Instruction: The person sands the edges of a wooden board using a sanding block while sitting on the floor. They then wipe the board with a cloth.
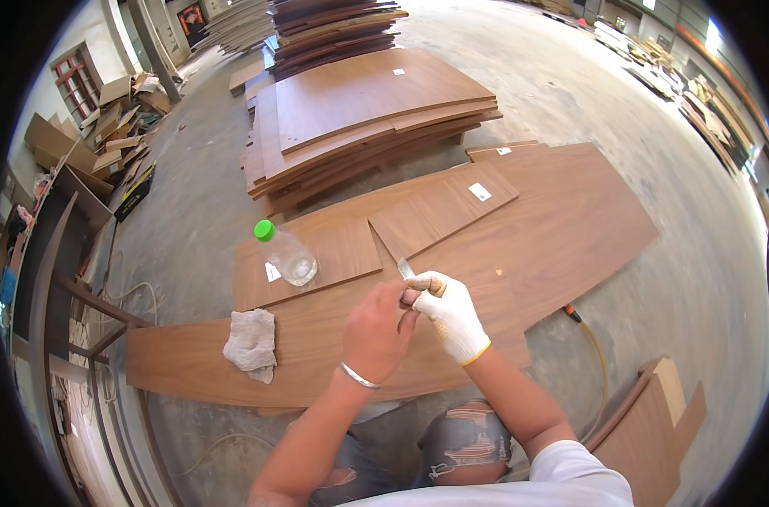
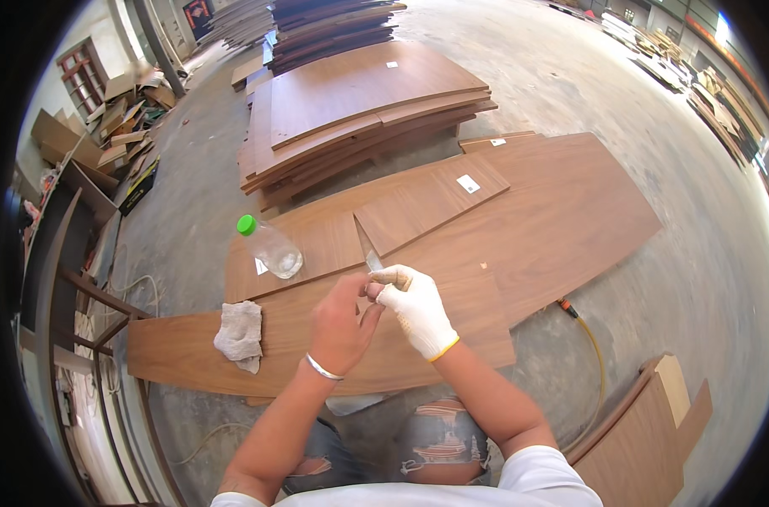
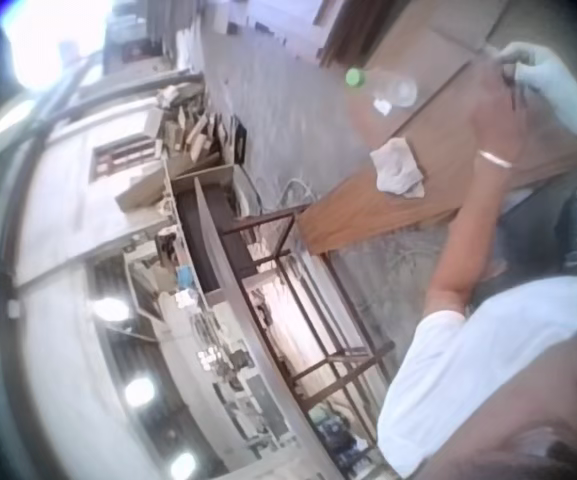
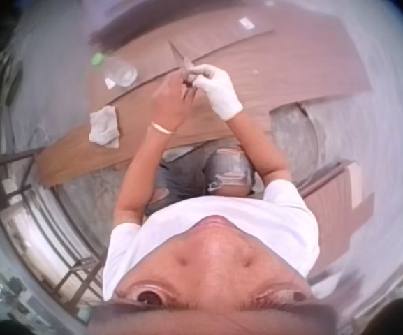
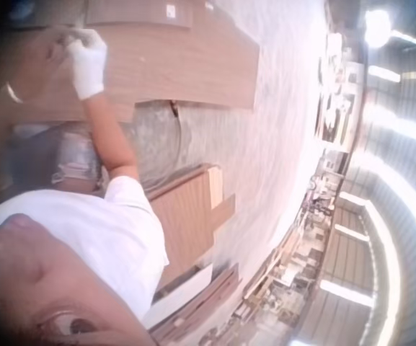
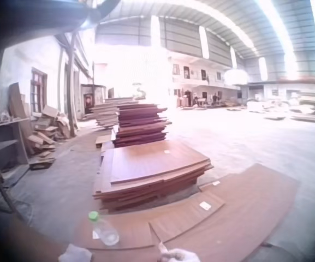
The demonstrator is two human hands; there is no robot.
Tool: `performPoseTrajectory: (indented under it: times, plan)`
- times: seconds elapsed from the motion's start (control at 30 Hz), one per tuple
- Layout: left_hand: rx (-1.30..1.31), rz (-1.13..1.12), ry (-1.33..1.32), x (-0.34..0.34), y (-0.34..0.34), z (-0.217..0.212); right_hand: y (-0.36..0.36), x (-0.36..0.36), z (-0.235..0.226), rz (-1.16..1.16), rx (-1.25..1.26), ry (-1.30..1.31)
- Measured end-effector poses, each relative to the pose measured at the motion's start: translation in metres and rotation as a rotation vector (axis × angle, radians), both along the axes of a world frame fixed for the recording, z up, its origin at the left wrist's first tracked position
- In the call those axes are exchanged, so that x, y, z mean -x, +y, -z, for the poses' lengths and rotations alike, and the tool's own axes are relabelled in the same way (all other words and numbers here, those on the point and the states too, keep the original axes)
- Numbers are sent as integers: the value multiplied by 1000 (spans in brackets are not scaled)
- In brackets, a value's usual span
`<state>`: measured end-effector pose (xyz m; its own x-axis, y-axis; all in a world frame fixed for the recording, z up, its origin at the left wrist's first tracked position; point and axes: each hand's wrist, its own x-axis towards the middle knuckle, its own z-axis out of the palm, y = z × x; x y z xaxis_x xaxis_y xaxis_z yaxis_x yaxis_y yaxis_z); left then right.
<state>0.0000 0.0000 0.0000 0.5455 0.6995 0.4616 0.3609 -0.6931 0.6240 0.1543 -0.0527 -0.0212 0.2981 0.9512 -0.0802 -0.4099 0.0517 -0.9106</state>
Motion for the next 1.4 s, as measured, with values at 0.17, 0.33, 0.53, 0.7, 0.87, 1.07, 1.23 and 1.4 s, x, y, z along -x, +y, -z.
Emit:
performPoseTrajectory:
  times: [0.17, 0.33, 0.53, 0.7, 0.87, 1.07, 1.23, 1.4]
  plan:
    - [49, 72, -33, -23, 5, 2, -6, -18, 7, 31, 29, 69]
    - [278, 12, -232, -15, 14, 25, -12, -17, 4, 73, 3, -3]
    - [856, 32, -499, -5, 27, 11, -22, -10, -27, 113, -41, -128]
    - [991, 196, -656, -7, 32, 1, -14, -9, -36, 25, 3, -125]
    - [1009, 193, -783, 5, 44, -9, 6, 3, -73, 31, -39, -204]
    - [996, 224, -916, 19, 60, -12, 11, 26, -89, 63, 34, -189]
    - [963, 349, -887, 23, 54, -28, 6, 30, -75, 85, 66, -223]
    - [1005, 419, -772, 31, 55, -29, 5, 25, -71, 20, 37, -250]
